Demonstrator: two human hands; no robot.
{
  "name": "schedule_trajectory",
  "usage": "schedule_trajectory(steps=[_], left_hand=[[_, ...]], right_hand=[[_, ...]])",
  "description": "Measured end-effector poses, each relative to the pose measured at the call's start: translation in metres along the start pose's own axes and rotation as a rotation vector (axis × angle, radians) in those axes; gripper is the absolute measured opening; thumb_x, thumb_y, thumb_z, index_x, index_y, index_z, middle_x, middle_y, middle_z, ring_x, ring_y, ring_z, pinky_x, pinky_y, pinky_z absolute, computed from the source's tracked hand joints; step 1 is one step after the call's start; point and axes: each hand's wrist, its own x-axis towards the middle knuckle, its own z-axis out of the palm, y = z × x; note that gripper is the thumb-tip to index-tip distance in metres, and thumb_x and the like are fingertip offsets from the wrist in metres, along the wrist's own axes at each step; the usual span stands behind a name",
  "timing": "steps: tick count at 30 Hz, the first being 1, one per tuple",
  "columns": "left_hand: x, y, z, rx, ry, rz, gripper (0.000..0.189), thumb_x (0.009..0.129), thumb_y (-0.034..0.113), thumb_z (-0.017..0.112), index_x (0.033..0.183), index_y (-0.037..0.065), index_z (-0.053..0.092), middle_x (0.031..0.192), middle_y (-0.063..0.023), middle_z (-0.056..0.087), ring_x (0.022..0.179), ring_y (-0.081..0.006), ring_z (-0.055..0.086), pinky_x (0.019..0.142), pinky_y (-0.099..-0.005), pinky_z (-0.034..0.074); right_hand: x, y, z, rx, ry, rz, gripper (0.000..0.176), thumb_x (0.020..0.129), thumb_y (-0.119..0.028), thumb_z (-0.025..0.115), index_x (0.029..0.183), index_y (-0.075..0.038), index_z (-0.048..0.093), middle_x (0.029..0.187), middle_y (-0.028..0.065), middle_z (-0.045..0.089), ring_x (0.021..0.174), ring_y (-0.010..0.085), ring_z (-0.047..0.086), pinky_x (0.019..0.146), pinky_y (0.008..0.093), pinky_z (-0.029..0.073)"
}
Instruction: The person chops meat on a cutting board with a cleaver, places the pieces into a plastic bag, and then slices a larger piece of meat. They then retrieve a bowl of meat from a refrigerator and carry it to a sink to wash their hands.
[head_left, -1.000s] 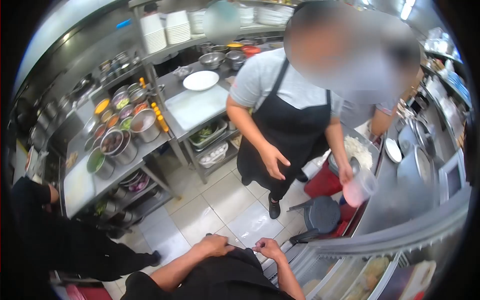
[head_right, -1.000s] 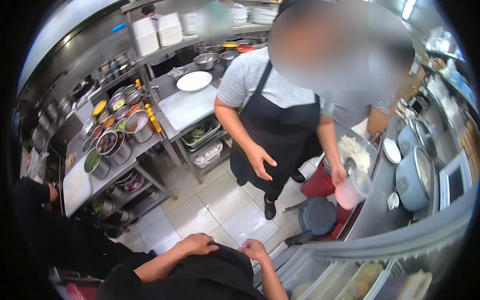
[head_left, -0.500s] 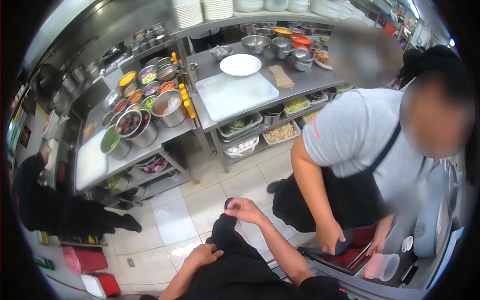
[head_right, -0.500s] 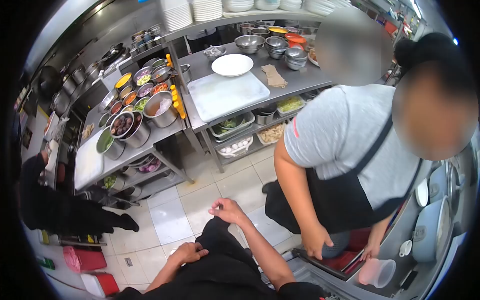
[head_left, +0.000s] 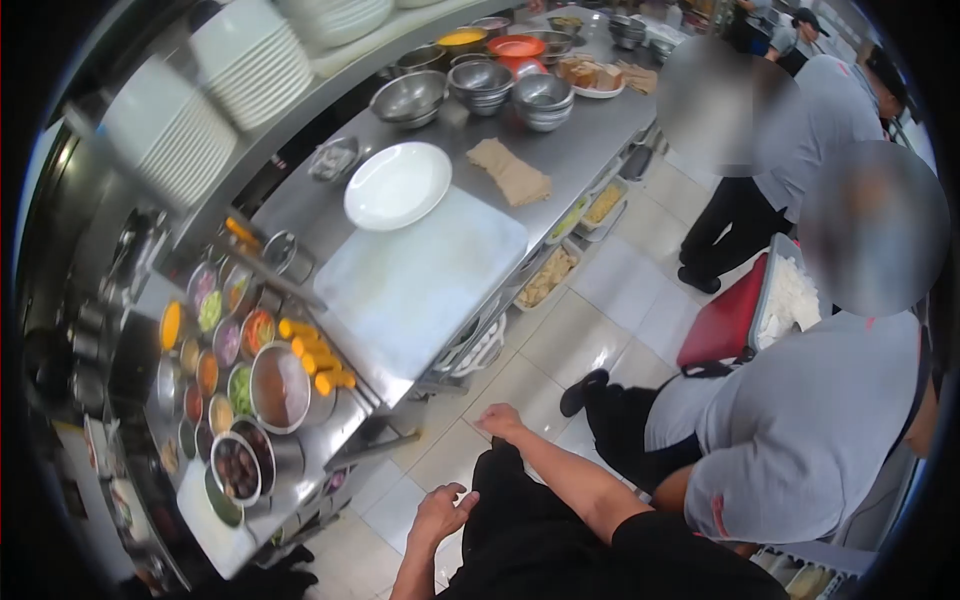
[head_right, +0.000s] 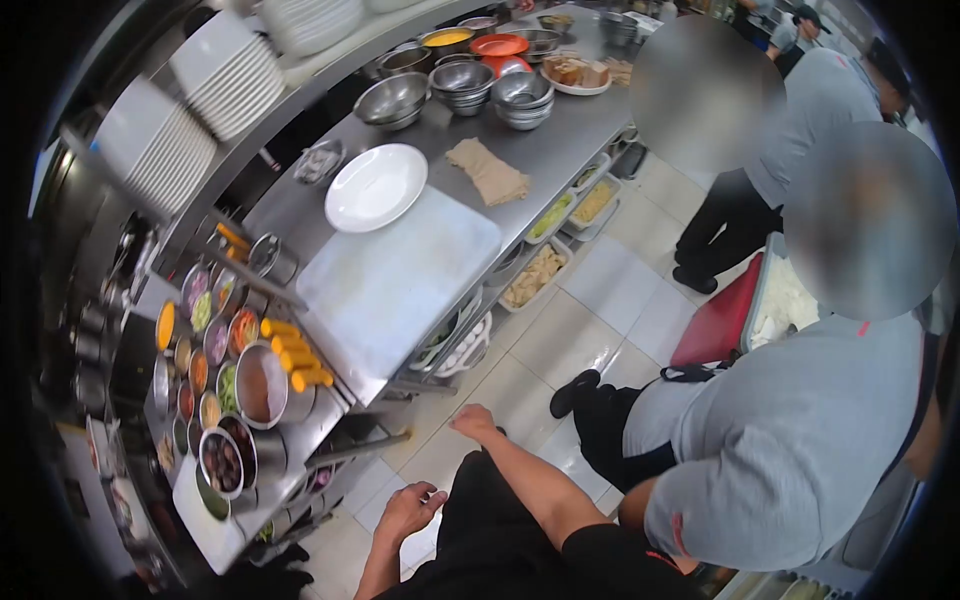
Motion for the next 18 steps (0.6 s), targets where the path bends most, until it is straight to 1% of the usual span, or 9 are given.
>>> schedule_trajectory(steps=[1,3,5,7,10,12,14,16,18], left_hand=[[0.009,0.006,-0.012,0.025,0.042,0.023,0.048,0.087,0.046,0.058,0.107,0.004,0.066,0.097,-0.018,0.068,0.095,-0.0351,0.064,0.087,-0.0425,0.048],[0.027,0.019,-0.034,0.063,0.069,0.069,0.046,0.087,0.044,0.059,0.106,0.003,0.066,0.098,-0.0182,0.068,0.094,-0.0341,0.065,0.086,-0.042,0.049],[0.052,0.045,-0.058,-0.096,0.011,0.147,0.043,0.086,0.042,0.061,0.106,0.004,0.066,0.105,-0.0191,0.065,0.095,-0.0339,0.063,0.085,-0.0414,0.049],[0.077,0.08,-0.078,-0.107,0.055,0.273,0.041,0.086,0.04,0.062,0.104,0.003,0.066,0.105,-0.019,0.065,0.093,-0.0332,0.064,0.083,-0.0405,0.05],[0.103,0.15,-0.1,-0.107,0.123,0.466,0.037,0.085,0.035,0.065,0.101,0.002,0.066,0.103,-0.0188,0.064,0.091,-0.0342,0.064,0.08,-0.0399,0.05],[0.118,0.196,-0.109,-0.028,0.111,0.669,0.036,0.085,0.033,0.066,0.102,0.002,0.065,0.102,-0.0187,0.064,0.092,-0.037,0.062,0.082,-0.0403,0.049],[0.124,0.237,-0.111,0.024,0.068,0.823,0.035,0.086,0.031,0.067,0.104,0.001,0.065,0.101,-0.0157,0.064,0.083,-0.0305,0.064,0.07,-0.0356,0.051],[0.128,0.267,-0.114,0.114,-0.043,0.957,0.036,0.087,0.031,0.066,0.107,0.002,0.063,0.105,-0.0154,0.063,0.09,-0.0312,0.062,0.073,-0.0352,0.051],[0.133,0.29,-0.12,0.165,-0.126,0.889,0.037,0.088,0.033,0.064,0.109,0.003,0.062,0.107,-0.0157,0.062,0.096,-0.0319,0.061,0.078,-0.0351,0.05]], right_hand=[[0.008,0.015,-0.01,-0.069,-0.032,0.03,0.035,0.071,-0.038,0.071,0.087,-0.008,0.071,0.095,0.0146,0.068,0.091,0.03,0.064,0.083,0.0387,0.051],[0.031,0.064,-0.019,-0.403,0.027,-0.12,0.036,0.072,-0.041,0.066,0.088,-0.009,0.072,0.097,0.0154,0.068,0.091,0.0316,0.064,0.083,0.0381,0.051],[0.034,0.093,-0.043,-0.315,0.035,0.196,0.031,0.076,-0.027,0.06,0.091,-0.003,0.07,0.105,0.021,0.065,0.103,0.0349,0.061,0.091,0.0413,0.049],[0.035,0.138,-0.063,-0.307,0.08,0.274,0.035,0.074,-0.025,0.06,0.094,0.002,0.068,0.106,0.024,0.064,0.105,0.0373,0.061,0.092,0.0424,0.049],[0.005,0.151,-0.118,-0.257,0.117,0.458,0.043,0.069,-0.028,0.065,0.1,0.001,0.067,0.107,0.0233,0.065,0.103,0.0368,0.062,0.091,0.0421,0.05],[0.006,0.168,-0.141,-0.211,0.165,0.512,0.051,0.066,-0.033,0.071,0.105,0.0,0.066,0.109,0.0208,0.065,0.105,0.0336,0.062,0.092,0.0401,0.05],[0.029,0.202,-0.153,-0.153,0.193,0.552,0.056,0.065,-0.037,0.073,0.106,0.0,0.066,0.112,0.0195,0.064,0.108,0.0325,0.061,0.093,0.0392,0.049],[0.036,0.211,-0.179,-0.103,0.162,0.582,0.055,0.067,-0.035,0.072,0.109,0.001,0.065,0.116,0.0189,0.063,0.11,0.0322,0.06,0.093,0.0387,0.049],[0.037,0.208,-0.201,0.028,0.224,0.636,0.053,0.068,-0.033,0.07,0.109,0.001,0.065,0.117,0.0199,0.062,0.11,0.0325,0.06,0.093,0.0385,0.049]])
